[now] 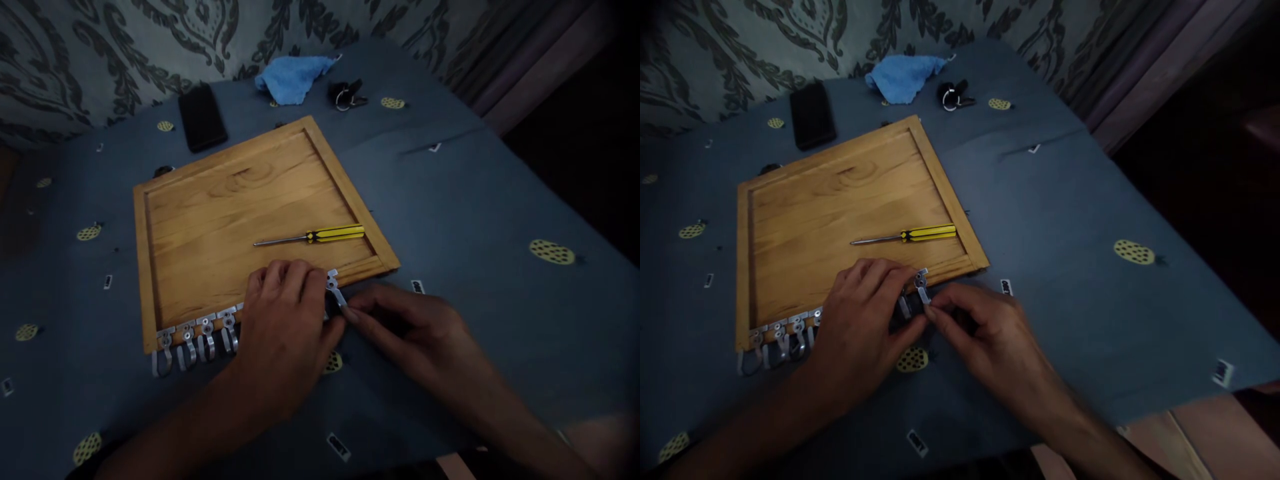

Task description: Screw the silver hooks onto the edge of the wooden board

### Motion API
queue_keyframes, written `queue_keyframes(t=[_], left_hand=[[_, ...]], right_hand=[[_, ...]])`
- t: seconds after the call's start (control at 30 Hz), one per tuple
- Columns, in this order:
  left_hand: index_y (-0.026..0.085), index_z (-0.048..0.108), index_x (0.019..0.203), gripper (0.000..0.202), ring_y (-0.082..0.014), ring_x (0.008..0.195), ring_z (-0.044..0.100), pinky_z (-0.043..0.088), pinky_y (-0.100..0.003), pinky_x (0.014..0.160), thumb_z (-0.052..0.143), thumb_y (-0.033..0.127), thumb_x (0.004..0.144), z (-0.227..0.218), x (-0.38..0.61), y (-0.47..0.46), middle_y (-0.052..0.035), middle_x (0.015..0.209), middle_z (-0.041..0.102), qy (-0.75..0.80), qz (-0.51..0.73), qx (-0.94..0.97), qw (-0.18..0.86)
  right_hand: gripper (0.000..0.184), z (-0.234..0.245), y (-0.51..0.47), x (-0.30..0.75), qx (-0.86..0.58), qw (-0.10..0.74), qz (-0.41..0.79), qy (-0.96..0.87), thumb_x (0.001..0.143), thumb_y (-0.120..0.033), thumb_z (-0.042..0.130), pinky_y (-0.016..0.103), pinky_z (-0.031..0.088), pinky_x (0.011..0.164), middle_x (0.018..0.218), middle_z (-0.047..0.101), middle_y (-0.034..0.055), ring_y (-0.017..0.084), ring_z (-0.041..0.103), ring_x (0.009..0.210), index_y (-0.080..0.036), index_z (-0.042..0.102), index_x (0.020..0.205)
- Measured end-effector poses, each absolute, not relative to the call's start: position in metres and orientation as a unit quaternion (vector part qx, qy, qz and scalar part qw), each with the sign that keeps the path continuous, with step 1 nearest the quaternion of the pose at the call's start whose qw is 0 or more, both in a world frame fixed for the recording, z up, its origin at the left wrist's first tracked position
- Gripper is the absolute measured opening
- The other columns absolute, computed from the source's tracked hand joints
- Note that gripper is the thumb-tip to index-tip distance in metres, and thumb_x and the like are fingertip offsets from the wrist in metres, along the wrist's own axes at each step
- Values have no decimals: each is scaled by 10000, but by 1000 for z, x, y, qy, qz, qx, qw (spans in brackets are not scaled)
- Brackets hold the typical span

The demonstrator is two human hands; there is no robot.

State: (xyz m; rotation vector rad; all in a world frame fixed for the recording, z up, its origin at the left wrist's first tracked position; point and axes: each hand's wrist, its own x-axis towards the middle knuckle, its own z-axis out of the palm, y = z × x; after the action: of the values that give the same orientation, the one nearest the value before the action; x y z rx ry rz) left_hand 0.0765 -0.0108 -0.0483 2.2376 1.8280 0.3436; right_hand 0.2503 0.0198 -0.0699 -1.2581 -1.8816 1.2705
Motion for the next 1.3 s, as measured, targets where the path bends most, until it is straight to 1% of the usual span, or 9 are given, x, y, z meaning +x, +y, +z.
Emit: queue_keyframes(t=[0.17,0.4,0.57,0.87,0.97,1.03,1.13,1.2,1.3], left_hand=[[193,635,1061,219,-288,1048,573,453,-479,895,675,340,905,-48,76,-11,-69,1116,685,623,119,765,112],[179,617,1141,288,-284,1052,566,453,-470,893,659,363,924,-47,74,-13,-67,1114,674,613,120,774,108],[168,624,1140,296,-290,1043,571,453,-479,895,661,369,925,-47,75,-12,-68,1111,676,614,124,772,107],[167,630,1143,277,-292,1058,573,451,-485,901,668,325,918,-48,75,-12,-69,1130,677,616,129,769,114],[170,621,1163,298,-294,1061,571,449,-487,898,669,333,919,-48,75,-13,-69,1140,673,614,128,770,116],[169,613,1174,318,-297,1063,568,448,-493,902,675,346,917,-48,76,-13,-70,1143,671,614,128,770,117],[173,613,1164,309,-298,1059,565,448,-492,897,672,352,920,-48,77,-13,-71,1130,669,615,125,770,115],[174,619,1149,291,-296,1049,565,450,-488,888,669,349,922,-48,76,-13,-71,1116,668,615,125,770,114],[170,620,1146,299,-297,1037,566,451,-489,879,674,355,917,-48,76,-12,-72,1102,668,615,127,770,112]], right_hand=[[199,-69,20,249,-470,275,475,-692,898,-339,641,248,477,527,637,682,-8,140,612,557,-241,690,732],[192,-65,20,247,-460,276,460,-707,905,-304,629,244,488,535,638,685,-20,139,628,565,-232,675,733],[190,-66,20,248,-453,282,447,-717,908,-293,625,238,481,527,644,686,-24,132,631,565,-232,676,736],[187,-66,21,248,-433,282,418,-748,933,-250,620,226,499,525,643,683,-43,116,641,559,-229,664,752],[140,-64,20,252,-422,295,353,-781,949,-223,615,236,549,571,720,716,-29,127,686,621,-231,672,821],[120,-64,19,258,-413,304,285,-810,970,-201,585,252,599,651,824,747,2,148,731,720,-229,684,908],[171,-67,22,268,-362,300,190,-862,985,-158,548,275,640,816,1077,769,64,181,767,925,-211,692,1061],[223,-71,26,273,-310,290,155,-892,984,-133,542,280,643,875,1214,750,85,194,760,1023,-204,677,1146],[255,-78,32,276,-266,281,144,-911,990,-123,526,274,648,891,1274,735,89,192,755,1059,-208,661,1189]])
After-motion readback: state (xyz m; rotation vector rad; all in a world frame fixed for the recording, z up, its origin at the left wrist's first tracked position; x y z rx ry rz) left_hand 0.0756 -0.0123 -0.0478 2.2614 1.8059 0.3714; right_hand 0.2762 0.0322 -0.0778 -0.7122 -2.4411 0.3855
